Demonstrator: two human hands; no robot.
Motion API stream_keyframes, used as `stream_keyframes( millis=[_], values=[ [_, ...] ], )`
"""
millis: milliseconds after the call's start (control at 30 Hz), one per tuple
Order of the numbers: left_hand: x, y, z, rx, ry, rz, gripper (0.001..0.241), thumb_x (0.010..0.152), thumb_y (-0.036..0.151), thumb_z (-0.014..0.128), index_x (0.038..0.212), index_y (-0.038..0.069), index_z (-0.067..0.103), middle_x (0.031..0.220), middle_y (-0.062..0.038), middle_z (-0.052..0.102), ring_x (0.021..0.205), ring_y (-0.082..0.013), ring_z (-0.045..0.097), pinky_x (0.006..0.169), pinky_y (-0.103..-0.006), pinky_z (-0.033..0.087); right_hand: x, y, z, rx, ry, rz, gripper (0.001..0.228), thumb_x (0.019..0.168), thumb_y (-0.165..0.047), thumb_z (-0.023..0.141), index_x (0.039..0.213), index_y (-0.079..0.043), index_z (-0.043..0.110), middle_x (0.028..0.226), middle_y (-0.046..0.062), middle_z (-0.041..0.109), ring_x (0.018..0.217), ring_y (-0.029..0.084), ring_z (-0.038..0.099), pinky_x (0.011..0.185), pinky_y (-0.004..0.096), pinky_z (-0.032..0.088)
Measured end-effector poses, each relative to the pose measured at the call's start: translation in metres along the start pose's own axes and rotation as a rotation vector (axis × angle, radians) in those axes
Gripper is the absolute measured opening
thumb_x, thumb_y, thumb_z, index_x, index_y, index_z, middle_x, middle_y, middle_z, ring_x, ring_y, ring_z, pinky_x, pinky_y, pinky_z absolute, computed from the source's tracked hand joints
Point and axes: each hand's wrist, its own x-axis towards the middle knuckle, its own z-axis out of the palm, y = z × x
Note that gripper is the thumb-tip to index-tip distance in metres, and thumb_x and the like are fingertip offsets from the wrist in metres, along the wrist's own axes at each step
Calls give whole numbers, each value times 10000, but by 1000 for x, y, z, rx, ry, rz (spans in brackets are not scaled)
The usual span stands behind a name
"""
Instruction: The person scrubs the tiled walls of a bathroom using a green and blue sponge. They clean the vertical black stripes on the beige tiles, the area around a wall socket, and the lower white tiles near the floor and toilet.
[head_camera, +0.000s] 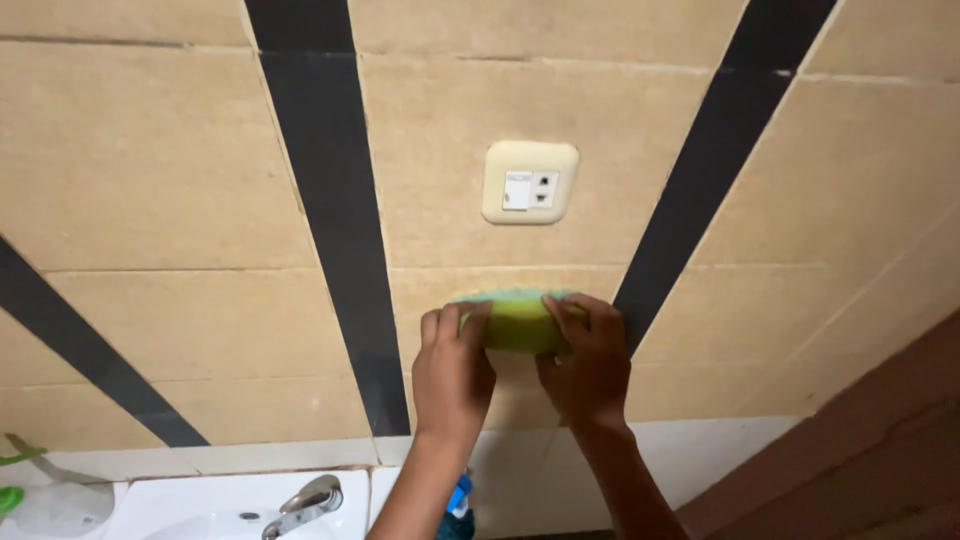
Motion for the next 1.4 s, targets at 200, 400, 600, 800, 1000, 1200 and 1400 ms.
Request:
stream_keyframes(
  millis=[200, 400, 600, 800, 1000, 1200, 1400],
  values=[
    [-3, -3, -1, -8, 8, 30, 490, 779, -123, 582, 1193, 99, 723, 1177, -60, 674, 1102, -318, 601, 799, -433, 578, 2, -9, -4, -67, 48, -70, 560, 674, -52, 766, 1224, -132, 706, 1206, 102, 610, 1141, 355, 566, 965, 453, 506],
    [-5, -6, -5, 42, -25, 79, 530, 749, -120, 579, 1223, 76, 711, 1208, -80, 670, 1108, -332, 593, 768, -413, 589, 6, -18, -14, 2, 61, -49, 551, 704, 44, 738, 1231, -120, 725, 1192, 121, 653, 1093, 364, 614, 886, 425, 549],
    [-7, -5, -11, 59, -29, 122, 572, 733, -134, 569, 1261, 48, 696, 1237, -115, 663, 1111, -349, 584, 779, -400, 591, 8, -27, -26, 33, 50, -32, 567, 652, 48, 751, 1202, -89, 743, 1180, 117, 674, 1086, 343, 633, 886, 395, 560],
    [-7, -11, -9, 24, -38, 127, 481, 814, -59, 636, 1279, 55, 686, 1259, -114, 652, 1121, -355, 578, 832, -420, 578, 6, -29, -32, 18, 15, -3, 586, 650, 50, 744, 1219, -89, 740, 1215, 106, 680, 1135, 333, 636, 938, 398, 558],
    [-8, -13, -23, 0, -75, 83, 524, 757, -38, 672, 1274, 50, 679, 1276, -129, 636, 1130, -369, 569, 853, -435, 560, 5, -40, -34, 25, -43, 0, 596, 634, 27, 754, 1219, -87, 736, 1208, 120, 672, 1089, 351, 629, 928, 400, 548],
    [-23, -37, -50, 67, 11, 40, 554, 748, -90, 665, 1274, 78, 699, 1288, -96, 654, 1154, -351, 579, 907, -435, 564, -1, -67, -13, 72, -32, -60, 569, 668, 1, 777, 1223, -114, 739, 1212, 99, 680, 1117, 338, 628, 916, 397, 554],
    [-37, -69, -94, 157, 59, -142, 575, 716, -67, 709, 1264, 105, 706, 1278, -86, 654, 1134, -347, 576, 879, -440, 558, -2, -117, 17, 212, -137, -110, 619, 626, -23, 770, 1235, -124, 725, 1221, 106, 670, 1135, 340, 619, 937, 403, 551]
  ],
)
